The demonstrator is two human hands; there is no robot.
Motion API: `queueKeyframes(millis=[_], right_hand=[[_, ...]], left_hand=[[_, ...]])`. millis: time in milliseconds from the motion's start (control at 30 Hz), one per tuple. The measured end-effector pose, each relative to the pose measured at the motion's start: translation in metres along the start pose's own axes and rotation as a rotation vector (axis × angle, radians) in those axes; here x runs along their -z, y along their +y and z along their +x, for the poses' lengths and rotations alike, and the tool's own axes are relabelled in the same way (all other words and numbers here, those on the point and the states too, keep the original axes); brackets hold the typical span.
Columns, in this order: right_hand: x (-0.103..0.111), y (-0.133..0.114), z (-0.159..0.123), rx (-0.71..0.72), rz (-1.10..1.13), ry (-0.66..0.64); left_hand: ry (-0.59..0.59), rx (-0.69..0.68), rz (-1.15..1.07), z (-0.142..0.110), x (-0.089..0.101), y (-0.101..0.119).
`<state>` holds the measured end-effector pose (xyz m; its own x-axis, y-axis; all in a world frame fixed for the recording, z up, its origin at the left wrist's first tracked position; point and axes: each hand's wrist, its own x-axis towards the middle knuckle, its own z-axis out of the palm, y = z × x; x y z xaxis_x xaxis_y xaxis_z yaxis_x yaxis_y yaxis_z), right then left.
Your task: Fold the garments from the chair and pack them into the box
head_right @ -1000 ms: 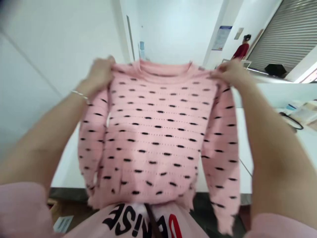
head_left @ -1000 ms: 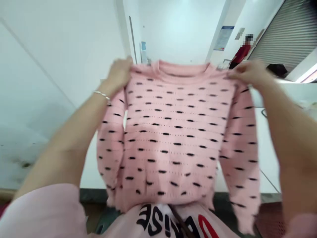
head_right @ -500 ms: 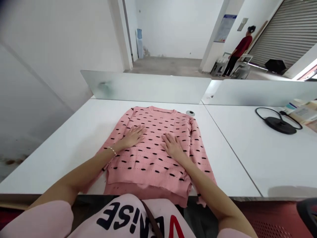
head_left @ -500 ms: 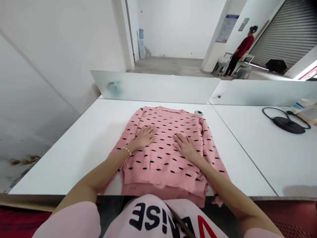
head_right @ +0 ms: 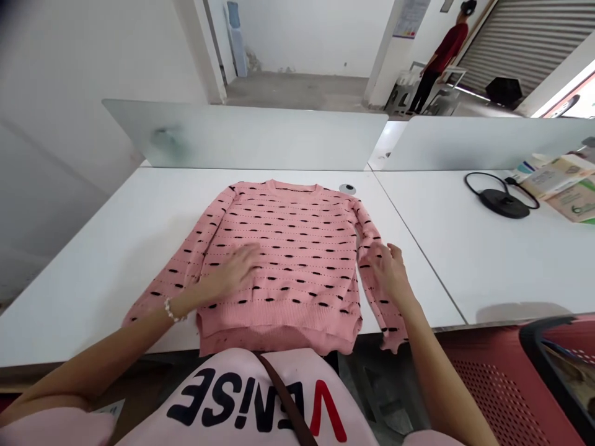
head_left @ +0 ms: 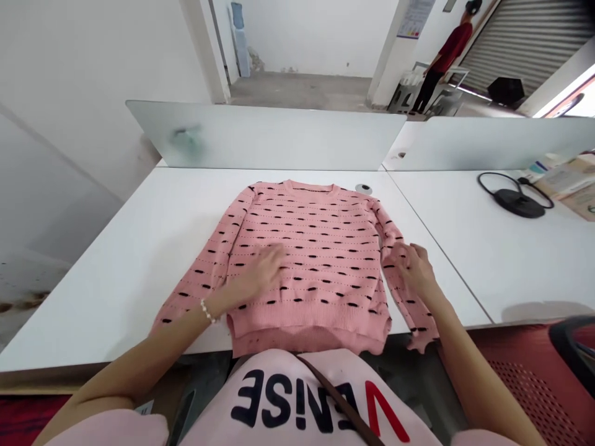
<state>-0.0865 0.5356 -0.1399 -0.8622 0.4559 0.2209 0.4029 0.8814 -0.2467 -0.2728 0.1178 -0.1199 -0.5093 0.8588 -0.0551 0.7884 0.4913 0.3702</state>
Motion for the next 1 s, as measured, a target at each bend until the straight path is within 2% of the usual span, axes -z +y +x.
queueKeyframes(millis=[100,167,267,333,367,500,567,633,733,867,900,1000], right_hand=[[0.009,0.013,-0.012,0.069,-0.129,-0.126],[0.02,0.026,-0.007,0.072,-0.237,-0.153],[0.039,0.043,0.007,-0.041,-0.374,-0.025],[0.042,0.04,0.009,-0.094,-0.338,0.084],[0.038,0.033,0.007,-0.088,-0.281,0.093],[0.002,-0.019,-0.02,0.042,0.031,-0.088],[-0.012,-0.042,-0.033,0.073,0.116,-0.107],[-0.016,-0.052,-0.038,0.071,0.111,-0.098],[-0.004,-0.041,-0.037,0.035,0.043,-0.094],[0.018,-0.005,-0.043,-0.079,-0.031,0.102],[0.02,0.003,-0.048,-0.108,-0.02,0.115],[0.02,0.022,-0.063,-0.189,0.079,-0.018]], left_hand=[[-0.068,-0.361,-0.028,-0.009,-0.015,0.051],[-0.079,-0.457,-0.007,-0.01,-0.027,0.069],[-0.053,-0.434,0.032,-0.008,-0.045,0.074],[-0.037,-0.399,0.051,-0.009,-0.052,0.073],[-0.029,-0.384,0.06,-0.01,-0.054,0.073],[-0.01,-0.368,0.086,-0.015,-0.054,0.078],[-0.007,-0.374,0.086,-0.016,-0.051,0.082],[-0.01,-0.377,0.084,-0.016,-0.05,0.084],[-0.012,-0.373,0.074,-0.014,-0.051,0.087],[-0.003,-0.359,0.058,-0.014,-0.058,0.087],[-0.007,-0.36,0.054,-0.015,-0.059,0.087],[-0.032,-0.379,0.04,-0.016,-0.059,0.089]])
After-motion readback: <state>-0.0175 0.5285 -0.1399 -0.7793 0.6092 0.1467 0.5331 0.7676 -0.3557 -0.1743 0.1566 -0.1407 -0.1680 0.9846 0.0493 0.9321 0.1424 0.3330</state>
